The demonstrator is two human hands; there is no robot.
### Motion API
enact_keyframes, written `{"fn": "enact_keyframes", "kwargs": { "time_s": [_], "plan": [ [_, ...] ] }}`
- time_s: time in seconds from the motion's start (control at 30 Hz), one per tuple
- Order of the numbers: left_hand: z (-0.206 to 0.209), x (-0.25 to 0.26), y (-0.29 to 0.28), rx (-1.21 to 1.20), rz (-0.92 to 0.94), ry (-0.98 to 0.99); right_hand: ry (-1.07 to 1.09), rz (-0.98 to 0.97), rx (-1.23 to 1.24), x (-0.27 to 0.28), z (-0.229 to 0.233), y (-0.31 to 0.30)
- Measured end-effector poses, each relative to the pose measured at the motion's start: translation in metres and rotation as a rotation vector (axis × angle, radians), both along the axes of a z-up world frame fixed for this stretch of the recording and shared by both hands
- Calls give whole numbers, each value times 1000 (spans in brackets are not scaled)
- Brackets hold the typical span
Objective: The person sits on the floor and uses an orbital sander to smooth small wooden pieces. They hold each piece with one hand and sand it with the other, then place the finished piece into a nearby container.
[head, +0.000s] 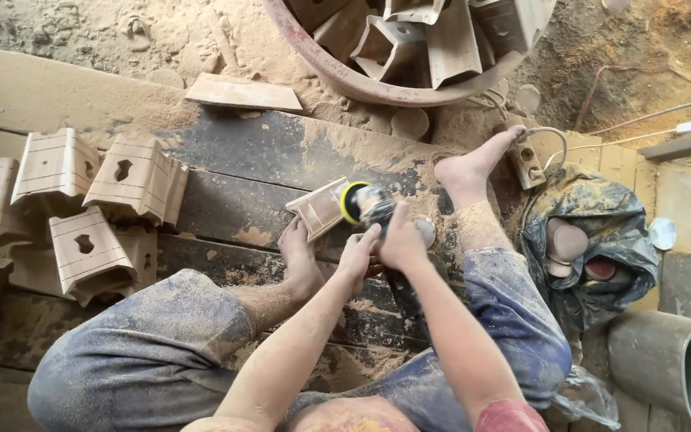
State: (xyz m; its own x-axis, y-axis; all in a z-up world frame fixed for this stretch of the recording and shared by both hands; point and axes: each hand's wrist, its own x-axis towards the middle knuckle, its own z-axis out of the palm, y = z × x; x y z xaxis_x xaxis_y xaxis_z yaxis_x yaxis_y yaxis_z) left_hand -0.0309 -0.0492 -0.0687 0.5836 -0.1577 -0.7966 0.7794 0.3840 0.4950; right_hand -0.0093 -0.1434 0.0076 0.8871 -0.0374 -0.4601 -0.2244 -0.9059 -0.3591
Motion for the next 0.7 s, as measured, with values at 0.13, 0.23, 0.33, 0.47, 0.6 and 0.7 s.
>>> {"fn": "enact_keyframes", "kwargs": {
  "time_s": [0.13, 0.23, 0.33, 0.47, 0.6, 0.7],
  "plan": [
    [44, 8, 43, 621, -258, -308, -8, -197, 31, 6, 6, -32],
    [76, 27, 78, 1334, -930, -599, -1, -369, 164, -12, 21, -40],
    [15, 65, 91, 1549, -1252, -732, -4, -412, 212, -24, 45, -35],
    [17, 110, 118, 1121, -1398, -631, 47, -435, 237, -31, 47, -36],
    [-46, 137, 140, 844, -1198, -566, 83, -440, 246, -32, 37, -34],
    [-63, 142, 153, 805, -1039, -611, 77, -412, 230, -26, 40, -27]
  ]
}}
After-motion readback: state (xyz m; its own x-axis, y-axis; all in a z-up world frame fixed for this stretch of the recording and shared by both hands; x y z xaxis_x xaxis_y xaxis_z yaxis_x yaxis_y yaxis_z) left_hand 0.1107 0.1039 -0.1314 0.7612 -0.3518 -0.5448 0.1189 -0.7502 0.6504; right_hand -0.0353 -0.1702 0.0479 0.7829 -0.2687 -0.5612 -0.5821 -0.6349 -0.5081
